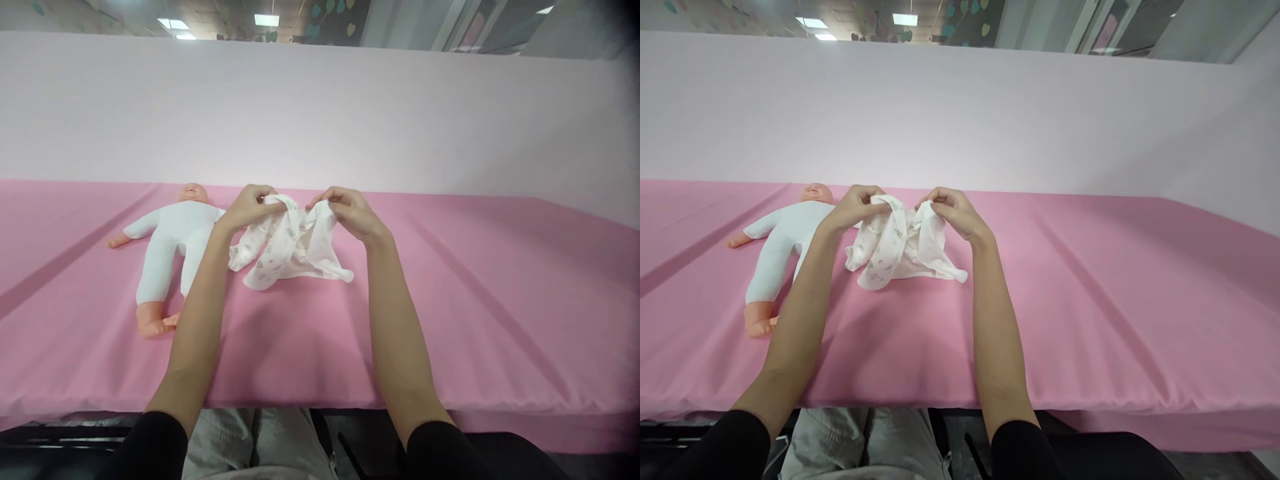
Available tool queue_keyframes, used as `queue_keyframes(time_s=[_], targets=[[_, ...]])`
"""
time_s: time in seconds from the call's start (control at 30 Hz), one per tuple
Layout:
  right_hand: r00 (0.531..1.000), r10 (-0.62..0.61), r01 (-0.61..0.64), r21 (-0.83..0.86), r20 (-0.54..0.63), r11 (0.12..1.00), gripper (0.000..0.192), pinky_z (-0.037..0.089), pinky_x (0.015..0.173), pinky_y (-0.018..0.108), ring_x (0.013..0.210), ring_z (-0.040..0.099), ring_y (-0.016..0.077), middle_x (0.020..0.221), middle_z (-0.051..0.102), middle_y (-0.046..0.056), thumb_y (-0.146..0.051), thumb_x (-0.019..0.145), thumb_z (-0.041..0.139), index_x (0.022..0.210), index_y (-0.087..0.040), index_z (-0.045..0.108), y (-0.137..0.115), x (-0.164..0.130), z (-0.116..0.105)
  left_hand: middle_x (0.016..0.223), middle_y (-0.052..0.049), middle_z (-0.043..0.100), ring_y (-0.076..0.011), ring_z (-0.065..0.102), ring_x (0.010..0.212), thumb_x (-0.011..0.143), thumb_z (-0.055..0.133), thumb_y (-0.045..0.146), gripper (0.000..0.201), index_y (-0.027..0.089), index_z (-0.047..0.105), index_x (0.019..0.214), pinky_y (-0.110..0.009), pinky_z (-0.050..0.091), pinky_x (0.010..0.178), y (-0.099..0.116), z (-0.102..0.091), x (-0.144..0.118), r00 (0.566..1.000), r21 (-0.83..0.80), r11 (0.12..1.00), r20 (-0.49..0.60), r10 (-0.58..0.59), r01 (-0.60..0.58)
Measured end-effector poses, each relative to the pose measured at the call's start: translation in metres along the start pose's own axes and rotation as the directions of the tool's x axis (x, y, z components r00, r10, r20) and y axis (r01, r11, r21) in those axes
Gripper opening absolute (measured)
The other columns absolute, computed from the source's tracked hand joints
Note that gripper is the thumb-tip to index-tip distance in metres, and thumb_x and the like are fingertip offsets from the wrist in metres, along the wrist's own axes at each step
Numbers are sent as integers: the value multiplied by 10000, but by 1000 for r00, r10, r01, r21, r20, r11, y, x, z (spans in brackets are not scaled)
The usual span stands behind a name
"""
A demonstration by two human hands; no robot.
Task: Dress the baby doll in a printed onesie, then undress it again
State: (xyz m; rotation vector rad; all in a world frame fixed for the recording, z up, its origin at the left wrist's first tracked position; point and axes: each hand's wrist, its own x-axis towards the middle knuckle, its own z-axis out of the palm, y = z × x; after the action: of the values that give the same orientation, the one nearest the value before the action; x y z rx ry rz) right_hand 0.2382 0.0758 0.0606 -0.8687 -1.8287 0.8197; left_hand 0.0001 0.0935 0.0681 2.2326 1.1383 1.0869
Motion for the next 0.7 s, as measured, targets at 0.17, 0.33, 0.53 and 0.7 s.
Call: queue_keyframes(time_s=[0.17,0.33,0.53,0.7], targets=[[960,-164,164,-16,-228,986,188,472,667,285,687,592,141,603,499,-26,-334,814,608,726,-200,512,-42,-14,-1,667,11,494,-122,558,668,772,542,309,135,174,532,770,-237,431,596,23,-19,-12,992,-142,985,-97,81,-94],[911,-382,359,-156,-157,920,78,374,551,251,600,493,109,628,534,-18,-135,735,580,677,-188,585,-84,-36,10,632,25,484,-117,524,624,684,613,224,119,188,513,738,-251,418,586,56,-29,-28,964,-78,965,69,257,-252],[989,-126,47,-653,-74,756,147,337,579,292,572,434,140,499,411,-21,-226,693,550,548,-200,549,-63,-20,26,669,-1,543,-187,555,743,666,553,150,77,183,586,727,-346,415,768,48,0,-12,987,404,901,79,139,-159],[991,-98,-34,-867,-95,496,175,357,723,376,665,462,206,554,389,20,-246,709,518,539,-208,511,-51,-8,35,789,-53,561,-248,509,897,711,498,92,230,187,602,893,-396,396,831,38,15,-4,978,560,811,-11,210,-168]])
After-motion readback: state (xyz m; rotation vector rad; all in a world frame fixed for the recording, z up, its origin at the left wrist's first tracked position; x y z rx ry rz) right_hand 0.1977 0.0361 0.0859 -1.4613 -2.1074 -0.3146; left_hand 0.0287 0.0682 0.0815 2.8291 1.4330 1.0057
